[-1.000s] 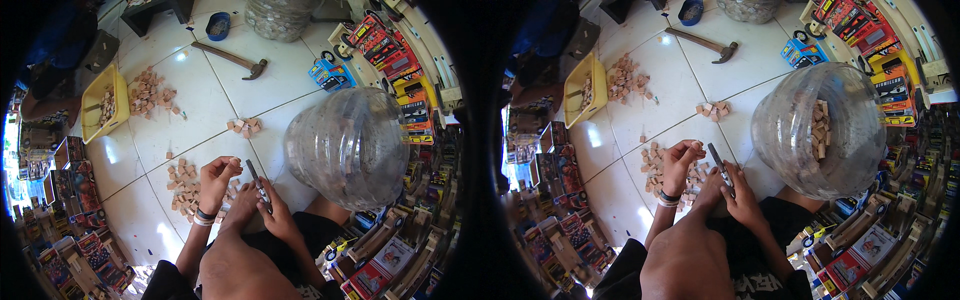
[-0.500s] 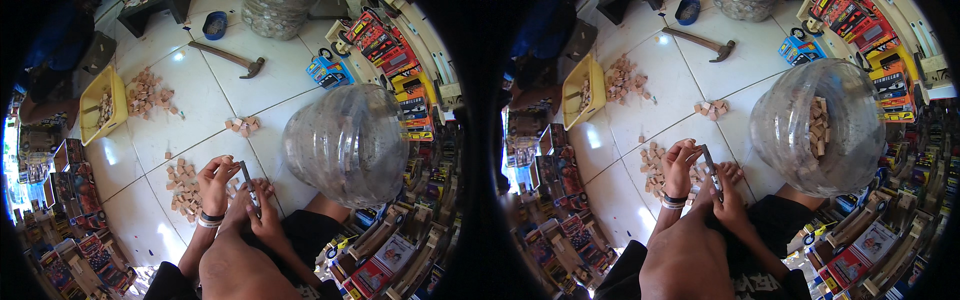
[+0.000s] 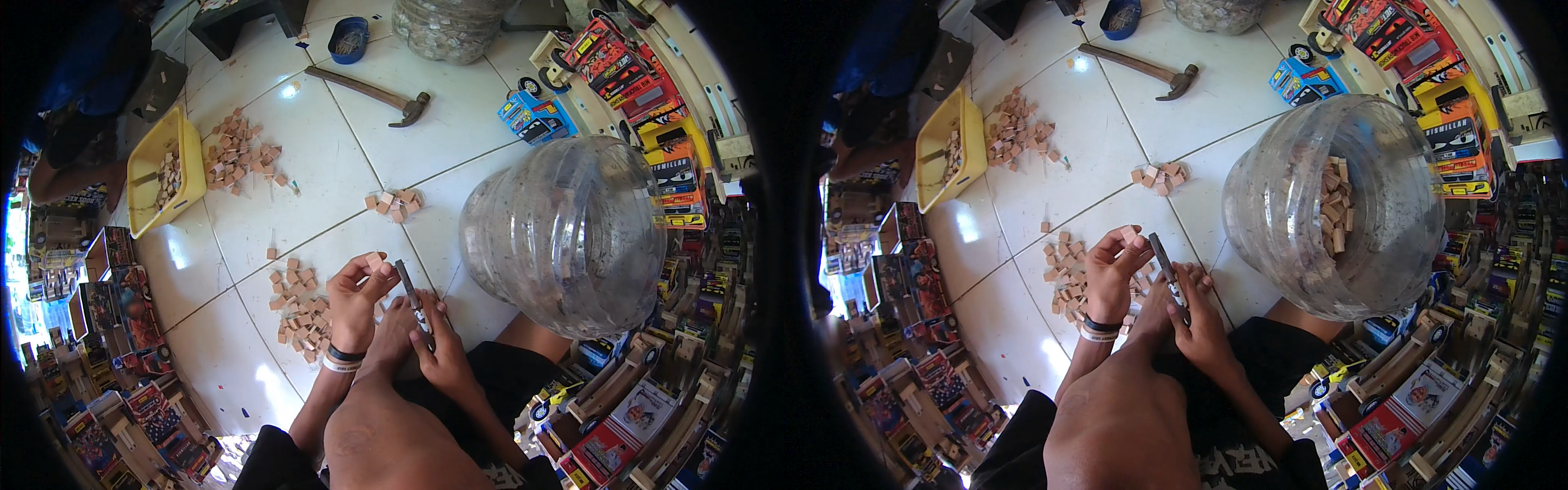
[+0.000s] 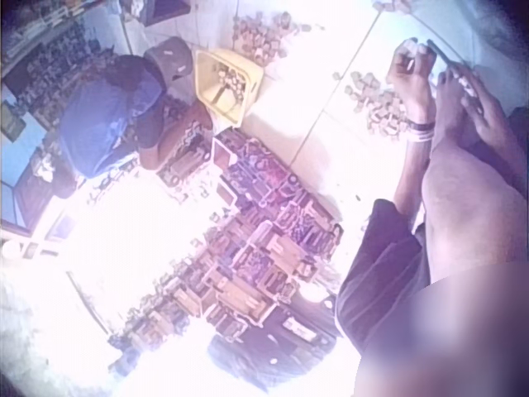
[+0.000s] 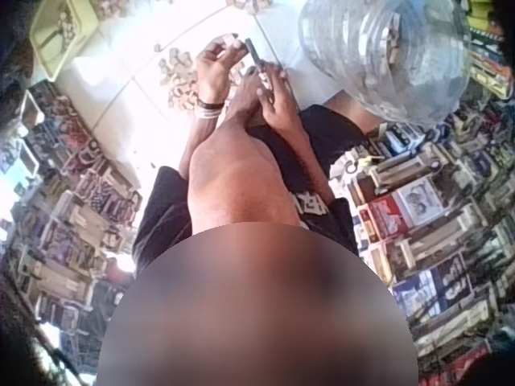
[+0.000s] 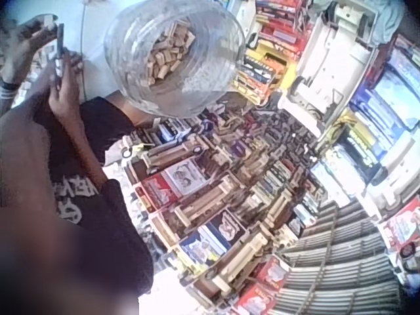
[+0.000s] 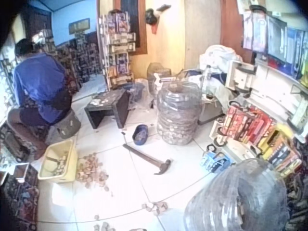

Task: The person sits on the floor and uses a utility knife to carve small wooden blocks. They pick up blocks from a pile, shave off edges, and place the finished pieces into a nearby container.

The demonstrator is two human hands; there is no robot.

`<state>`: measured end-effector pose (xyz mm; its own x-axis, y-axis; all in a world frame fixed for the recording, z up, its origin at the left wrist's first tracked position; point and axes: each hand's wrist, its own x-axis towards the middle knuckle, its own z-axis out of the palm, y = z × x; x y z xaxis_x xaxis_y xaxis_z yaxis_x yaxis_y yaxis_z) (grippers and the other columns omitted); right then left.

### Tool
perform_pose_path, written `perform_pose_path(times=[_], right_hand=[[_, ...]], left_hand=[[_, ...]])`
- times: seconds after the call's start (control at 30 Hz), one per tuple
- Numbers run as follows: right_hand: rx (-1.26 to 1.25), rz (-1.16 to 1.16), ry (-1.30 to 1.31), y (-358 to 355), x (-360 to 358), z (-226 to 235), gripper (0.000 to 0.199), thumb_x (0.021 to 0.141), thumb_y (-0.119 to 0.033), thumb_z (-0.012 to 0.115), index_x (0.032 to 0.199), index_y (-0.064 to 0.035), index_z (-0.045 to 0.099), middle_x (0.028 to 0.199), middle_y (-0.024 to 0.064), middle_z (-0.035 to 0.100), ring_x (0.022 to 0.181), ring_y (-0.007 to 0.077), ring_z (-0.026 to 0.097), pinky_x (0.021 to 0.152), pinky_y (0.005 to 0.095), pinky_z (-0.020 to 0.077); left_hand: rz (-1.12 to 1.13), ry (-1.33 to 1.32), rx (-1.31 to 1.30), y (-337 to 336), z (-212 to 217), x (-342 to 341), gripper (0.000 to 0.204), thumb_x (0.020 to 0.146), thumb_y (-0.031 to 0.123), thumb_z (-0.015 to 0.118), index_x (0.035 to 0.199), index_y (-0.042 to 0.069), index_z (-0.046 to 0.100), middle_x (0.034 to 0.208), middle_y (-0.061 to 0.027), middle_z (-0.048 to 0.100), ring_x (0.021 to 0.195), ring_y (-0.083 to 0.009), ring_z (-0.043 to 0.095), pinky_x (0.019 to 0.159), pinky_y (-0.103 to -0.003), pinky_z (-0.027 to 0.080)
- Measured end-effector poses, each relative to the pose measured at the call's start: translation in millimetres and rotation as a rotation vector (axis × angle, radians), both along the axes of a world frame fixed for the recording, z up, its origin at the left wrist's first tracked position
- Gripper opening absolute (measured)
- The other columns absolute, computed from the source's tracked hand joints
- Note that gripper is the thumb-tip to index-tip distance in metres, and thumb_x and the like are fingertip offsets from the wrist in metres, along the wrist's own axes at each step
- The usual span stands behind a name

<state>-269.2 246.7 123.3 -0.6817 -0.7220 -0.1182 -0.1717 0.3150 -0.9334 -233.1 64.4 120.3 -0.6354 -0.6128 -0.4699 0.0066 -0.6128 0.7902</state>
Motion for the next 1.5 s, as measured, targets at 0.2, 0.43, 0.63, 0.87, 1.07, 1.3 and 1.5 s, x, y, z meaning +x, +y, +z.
perform_pose_path(times=[0.2,0.43,0.63,0.87,1.07,1.3,1.5], right_hand=[[-0.033,0.023,-0.029,0,-4,1,0.061,0.109,-0.016,0.057,0.165,-0.0013,0.035,0.152,0.0301,0.055,0.143,0.0477,0.052,0.120,0.0499,0.0382],[-0.020,0.036,-0.015,0,-5,3,0.062,0.109,-0.015,0.056,0.165,-0.0015,0.035,0.152,0.0308,0.054,0.142,0.0493,0.052,0.119,0.0506,0.0393],[-0.012,0.042,0.017,-1,-6,2,0.063,0.108,-0.015,0.056,0.165,-0.0020,0.033,0.151,0.0326,0.053,0.141,0.0518,0.051,0.117,0.0519,0.0406],[0.043,0.074,-0.144,0,-7,9,0.063,0.108,-0.010,0.055,0.164,0.0031,0.030,0.166,0.0241,0.043,0.157,0.0437,0.036,0.130,0.0555,0.0167],[0.018,0.084,-0.132,-2,-7,11,0.064,0.108,-0.009,0.056,0.165,0.0025,0.029,0.166,0.0244,0.043,0.158,0.0436,0.035,0.131,0.0557,0.0154],[0.027,0.087,-0.184,-1,-7,12,0.065,0.107,-0.008,0.056,0.165,0.0022,0.029,0.166,0.0248,0.043,0.158,0.0419,0.035,0.131,0.0534,0.0148],[0.016,0.078,-0.196,1,-7,14,0.064,0.107,-0.007,0.057,0.165,0.0022,0.031,0.165,0.0259,0.044,0.158,0.0419,0.036,0.131,0.0498,0.0165]], left_hand=[[0.009,-0.008,0.005,-1,6,1,0.022,0.100,0.002,0.075,0.119,-0.008,0.069,0.108,-0.0122,0.073,0.102,-0.0253,0.077,0.091,-0.037,0.067],[0.019,-0.012,-0.019,1,10,-1,0.022,0.100,0.002,0.075,0.119,-0.008,0.069,0.108,-0.0119,0.073,0.099,-0.0226,0.077,0.091,-0.035,0.066],[0.022,-0.005,-0.012,1,9,0,0.020,0.101,0.001,0.074,0.118,-0.007,0.069,0.111,-0.0117,0.073,0.099,-0.0217,0.076,0.091,-0.035,0.066],[0.015,-0.022,-0.024,-2,6,2,0.016,0.100,0.000,0.074,0.115,-0.005,0.071,0.113,-0.0096,0.072,0.100,-0.0207,0.075,0.093,-0.036,0.066],[0.017,-0.035,-0.022,-3,6,2,0.016,0.100,0.000,0.074,0.115,-0.006,0.070,0.113,-0.0090,0.072,0.100,-0.0193,0.074,0.094,-0.036,0.065],[-0.005,-0.028,-0.027,-3,7,4,0.017,0.100,0.000,0.074,0.115,-0.006,0.070,0.112,-0.0089,0.072,0.100,-0.0190,0.074,0.094,-0.035,0.065],[-0.007,-0.015,-0.040,-2,7,5,0.018,0.100,0.000,0.074,0.116,-0.006,0.069,0.111,-0.0091,0.071,0.100,-0.0188,0.074,0.093,-0.034,0.065]])
